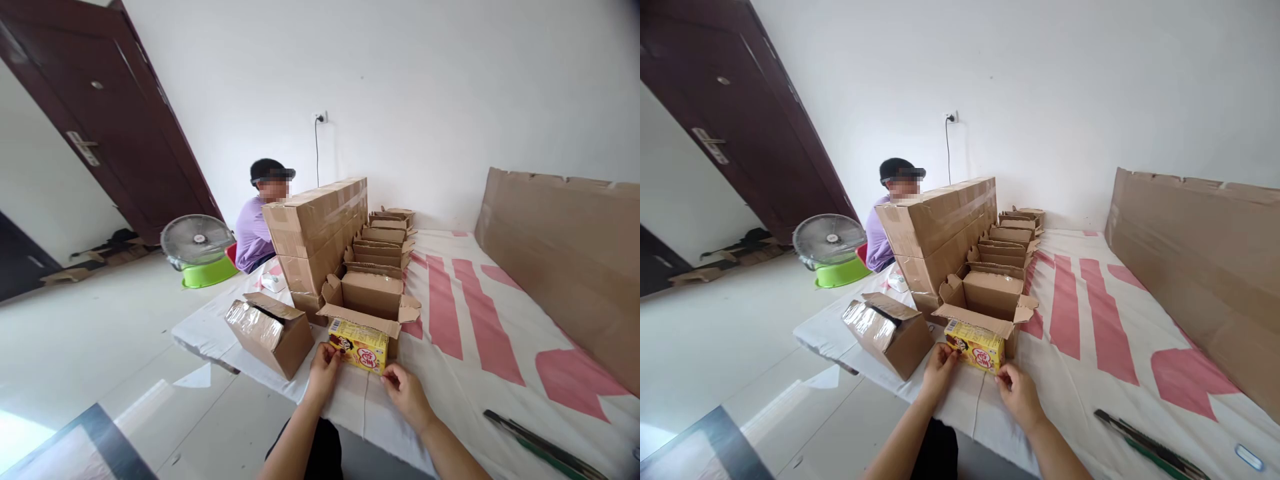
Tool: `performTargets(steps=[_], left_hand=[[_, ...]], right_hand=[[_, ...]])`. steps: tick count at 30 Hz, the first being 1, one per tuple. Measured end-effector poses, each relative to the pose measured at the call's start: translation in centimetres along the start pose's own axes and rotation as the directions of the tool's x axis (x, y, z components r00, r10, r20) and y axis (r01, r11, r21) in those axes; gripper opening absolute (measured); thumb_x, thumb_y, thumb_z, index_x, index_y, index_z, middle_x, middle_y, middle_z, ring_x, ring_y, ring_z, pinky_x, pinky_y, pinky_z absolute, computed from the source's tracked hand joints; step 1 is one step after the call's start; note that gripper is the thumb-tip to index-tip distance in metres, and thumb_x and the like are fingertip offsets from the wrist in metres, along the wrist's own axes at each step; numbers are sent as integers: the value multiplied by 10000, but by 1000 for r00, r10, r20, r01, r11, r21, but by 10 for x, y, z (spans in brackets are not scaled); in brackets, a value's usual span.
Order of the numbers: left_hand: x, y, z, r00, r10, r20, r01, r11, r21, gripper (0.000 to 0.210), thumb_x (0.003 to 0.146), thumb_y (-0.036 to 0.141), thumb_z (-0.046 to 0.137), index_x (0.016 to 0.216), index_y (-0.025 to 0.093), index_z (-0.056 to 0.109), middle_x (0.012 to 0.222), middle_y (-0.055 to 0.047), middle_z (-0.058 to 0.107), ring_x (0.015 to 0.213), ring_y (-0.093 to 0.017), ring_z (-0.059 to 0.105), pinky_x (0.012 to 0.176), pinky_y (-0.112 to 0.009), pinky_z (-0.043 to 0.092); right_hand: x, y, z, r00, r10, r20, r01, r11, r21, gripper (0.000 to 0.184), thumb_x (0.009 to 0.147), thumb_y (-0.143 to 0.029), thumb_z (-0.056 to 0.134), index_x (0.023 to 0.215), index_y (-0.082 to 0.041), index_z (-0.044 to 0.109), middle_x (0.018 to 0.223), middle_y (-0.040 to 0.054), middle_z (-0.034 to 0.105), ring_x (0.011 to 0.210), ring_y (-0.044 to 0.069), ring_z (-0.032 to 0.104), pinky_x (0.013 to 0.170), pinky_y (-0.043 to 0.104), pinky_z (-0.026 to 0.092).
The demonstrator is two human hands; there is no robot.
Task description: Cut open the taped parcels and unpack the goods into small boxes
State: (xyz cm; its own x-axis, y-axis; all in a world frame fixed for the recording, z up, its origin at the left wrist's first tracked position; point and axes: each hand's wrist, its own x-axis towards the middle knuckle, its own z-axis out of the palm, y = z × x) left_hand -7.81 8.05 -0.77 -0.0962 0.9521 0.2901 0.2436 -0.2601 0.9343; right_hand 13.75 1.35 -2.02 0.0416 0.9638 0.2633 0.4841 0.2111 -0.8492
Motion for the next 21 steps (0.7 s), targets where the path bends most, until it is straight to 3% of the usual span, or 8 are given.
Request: performTargets(steps=[3, 6, 8, 10, 14, 16, 19, 21], left_hand=[[-13, 14, -4, 996, 84, 3, -84, 995, 62, 156, 826, 376, 579, 745, 250, 536, 702, -14, 611, 658, -196, 575, 642, -312, 450], [-33, 31, -16, 975, 206, 80, -214, 972, 99, 110, 780, 340, 633, 711, 257, 613, 702, -52, 643, 679, -223, 597, 677, -348, 476], [-42, 42, -30, 956, 275, 107, -287, 950, 120, 94, 745, 342, 667, 699, 262, 649, 713, -77, 661, 721, -251, 623, 710, -378, 503], [-40, 52, -51, 946, 319, 59, -324, 931, 167, 115, 734, 376, 674, 716, 263, 663, 778, -108, 679, 812, -288, 638, 775, -427, 517], [5, 68, -112, 924, 345, -164, -274, 898, 346, 249, 787, 498, 586, 751, 256, 635, 882, -129, 661, 997, -332, 596, 948, -524, 454], [41, 74, -145, 914, 326, -241, -194, 874, 445, 307, 837, 498, 523, 901, 234, 664, 1040, -134, 654, 1170, -341, 515, 1073, -555, 341], [94, 75, -185, 934, 245, -259, -60, 825, 562, 334, 863, 464, 497, 1045, 263, 692, 1340, -89, 571, 1391, -348, 301, 1157, -562, 187], [119, 70, -201, 956, 157, -246, 26, 793, 609, 358, 866, 461, 475, 1053, 273, 714, 1377, -84, 558, 1417, -391, 250, 1130, -611, 195]], right_hand=[[1, -2, -2, 1000, -4, 7, 4, 1000, 5, 145, 825, -300, 543, 762, -206, 633, 745, 47, 715, 685, 203, 655, 647, 294, 488], [1, -4, -4, 1000, -6, 22, 6, 1000, 9, 159, 826, -318, 547, 755, -209, 638, 739, 46, 719, 670, 203, 652, 631, 292, 486], [1, -4, -5, 1000, -2, 29, 1, 1000, 8, 160, 820, -325, 551, 751, -212, 641, 731, 45, 719, 655, 204, 646, 615, 294, 481], [1, -4, -5, 1000, 5, 30, -5, 1000, 7, 162, 814, -330, 550, 752, -213, 642, 731, 46, 720, 652, 209, 644, 611, 300, 482], [1, -2, -4, 1000, 11, 24, -11, 1000, 16, 176, 812, -352, 543, 762, -216, 643, 731, 52, 722, 658, 215, 649, 608, 307, 491], [1, -1, -4, 1000, 4, 24, -5, 1000, 21, 177, 811, -357, 547, 767, -217, 645, 738, 55, 726, 661, 215, 652, 613, 307, 496], [2, 0, -3, 1000, -6, 21, 5, 1000, 24, 169, 804, -355, 553, 750, -217, 636, 744, 61, 729, 672, 220, 660, 626, 312, 503], [2, 1, -3, 1000, -10, 19, 9, 1000, 22, 166, 802, -352, 552, 743, -218, 630, 742, 62, 728, 679, 225, 665, 638, 317, 506]])
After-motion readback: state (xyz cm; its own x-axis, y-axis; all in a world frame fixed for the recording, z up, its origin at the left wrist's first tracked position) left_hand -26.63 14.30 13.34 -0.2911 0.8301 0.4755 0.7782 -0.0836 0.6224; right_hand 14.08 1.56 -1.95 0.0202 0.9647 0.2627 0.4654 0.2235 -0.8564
